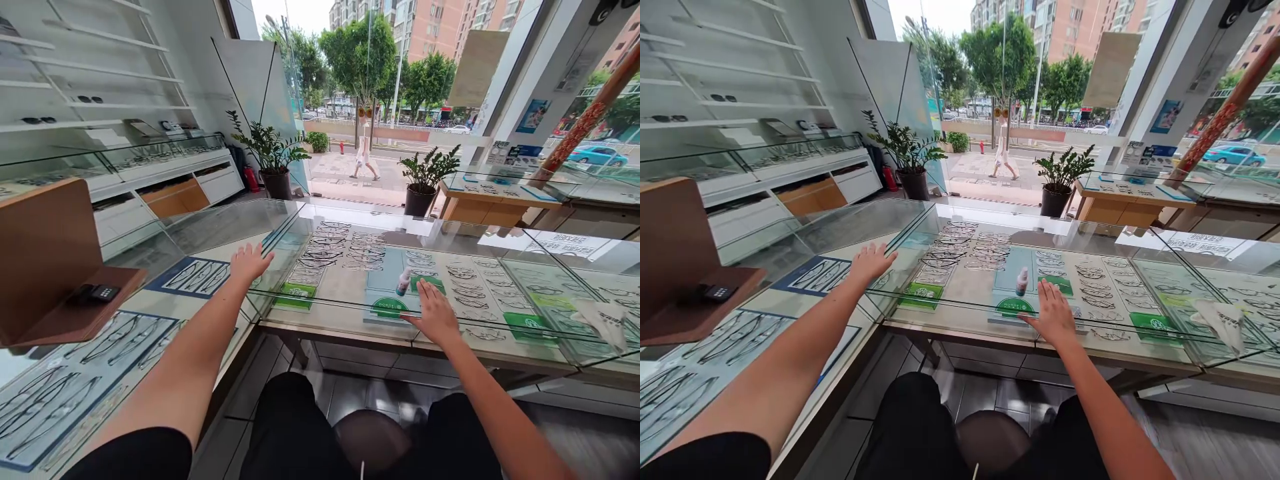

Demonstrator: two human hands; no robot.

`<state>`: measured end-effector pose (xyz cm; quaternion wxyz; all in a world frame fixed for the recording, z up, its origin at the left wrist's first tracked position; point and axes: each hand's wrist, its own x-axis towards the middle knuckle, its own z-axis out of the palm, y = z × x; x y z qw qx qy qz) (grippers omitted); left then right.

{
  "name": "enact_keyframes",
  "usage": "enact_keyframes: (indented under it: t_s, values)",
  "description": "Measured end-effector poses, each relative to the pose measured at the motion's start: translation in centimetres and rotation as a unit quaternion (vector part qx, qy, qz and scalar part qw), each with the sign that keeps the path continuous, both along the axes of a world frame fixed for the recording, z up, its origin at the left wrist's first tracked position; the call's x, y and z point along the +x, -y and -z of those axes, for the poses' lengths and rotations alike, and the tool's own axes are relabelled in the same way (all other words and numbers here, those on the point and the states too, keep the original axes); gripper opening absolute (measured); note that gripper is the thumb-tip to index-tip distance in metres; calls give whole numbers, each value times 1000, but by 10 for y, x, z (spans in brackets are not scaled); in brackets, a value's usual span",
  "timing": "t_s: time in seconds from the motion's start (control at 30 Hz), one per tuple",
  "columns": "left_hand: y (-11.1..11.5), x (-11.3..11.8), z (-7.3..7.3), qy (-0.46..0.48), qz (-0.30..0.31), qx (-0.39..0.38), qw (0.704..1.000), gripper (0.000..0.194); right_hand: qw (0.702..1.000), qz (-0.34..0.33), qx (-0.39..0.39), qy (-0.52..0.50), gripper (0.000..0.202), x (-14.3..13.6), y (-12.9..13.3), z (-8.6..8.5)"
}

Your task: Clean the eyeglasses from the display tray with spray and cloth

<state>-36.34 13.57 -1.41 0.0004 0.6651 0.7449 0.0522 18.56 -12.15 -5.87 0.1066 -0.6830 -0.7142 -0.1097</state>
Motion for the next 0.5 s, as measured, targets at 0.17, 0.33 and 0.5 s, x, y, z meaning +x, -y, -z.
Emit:
enact_keyframes:
  t_s: [0.17,0.33,0.5]
  values:
    - [13,3,0,-6,5,-8,1000,89,996,15,63,-61,82,-15,24,3]
    - [19,7,0,-4,7,-8,1000,87,975,-102,122,-154,36,-88,101,86]
    - [18,9,0,-19,82,4,996,71,947,-99,-229,-205,29,-181,135,208]
